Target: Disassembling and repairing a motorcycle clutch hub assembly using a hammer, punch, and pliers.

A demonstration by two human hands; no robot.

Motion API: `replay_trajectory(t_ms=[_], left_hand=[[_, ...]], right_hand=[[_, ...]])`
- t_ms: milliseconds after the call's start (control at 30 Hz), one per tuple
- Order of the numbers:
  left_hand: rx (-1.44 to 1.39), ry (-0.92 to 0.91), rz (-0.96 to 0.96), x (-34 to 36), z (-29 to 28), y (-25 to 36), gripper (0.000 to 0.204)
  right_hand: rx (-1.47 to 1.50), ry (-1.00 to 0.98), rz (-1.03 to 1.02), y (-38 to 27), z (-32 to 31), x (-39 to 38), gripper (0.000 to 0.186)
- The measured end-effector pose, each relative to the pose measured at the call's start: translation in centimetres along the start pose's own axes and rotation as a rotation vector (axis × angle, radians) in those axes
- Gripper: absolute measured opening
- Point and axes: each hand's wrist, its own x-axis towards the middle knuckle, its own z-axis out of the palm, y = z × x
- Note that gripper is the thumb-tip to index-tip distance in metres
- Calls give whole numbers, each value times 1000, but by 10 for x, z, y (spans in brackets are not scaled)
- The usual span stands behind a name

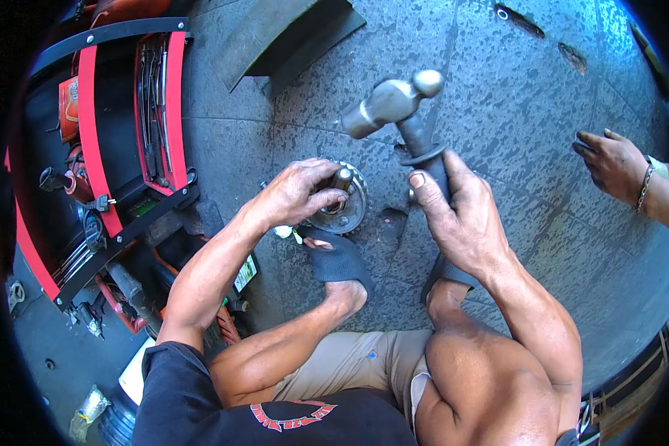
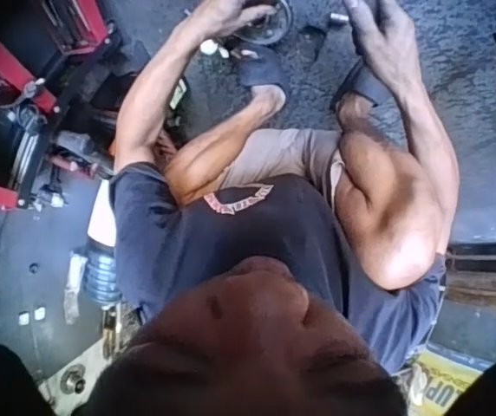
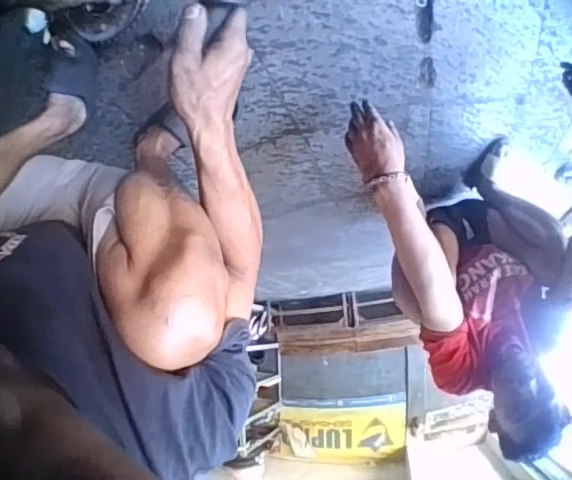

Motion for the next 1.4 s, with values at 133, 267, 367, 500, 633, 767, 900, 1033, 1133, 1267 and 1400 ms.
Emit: replay_trajectory(t_ms=[133,267,367,500,633,767,900,1033,1133,1267,1400], left_hand=[[50,-74,-58,2,2,-1,37],[75,-85,-14,6,5,-1,37],[115,-124,24,10,0,8,37],[85,-72,1,5,5,-8,33],[121,-102,65,5,-2,0,34],[98,-142,36,-2,1,-6,34],[124,-89,60,-5,-5,-7,34],[90,-109,47,-2,-3,-13,34],[104,-76,52,-5,-3,-14,34],[91,-69,-3,-5,-9,-14,35],[38,15,-56,-12,-7,-16,38]], right_hand=[[-407,-120,62,21,13,-6,37],[-64,-6,169,19,0,-11,35],[-88,12,27,28,7,-16,36],[-258,-79,128,36,10,-13,40],[-22,50,19,31,18,-25,38],[-382,-93,-4,31,17,-19,38],[52,-36,168,21,17,-21,37],[-310,-124,114,18,19,-18,41],[-115,-32,44,34,19,-14,39],[77,-4,35,12,8,-14,31],[84,-16,138,7,0,-14,33]])
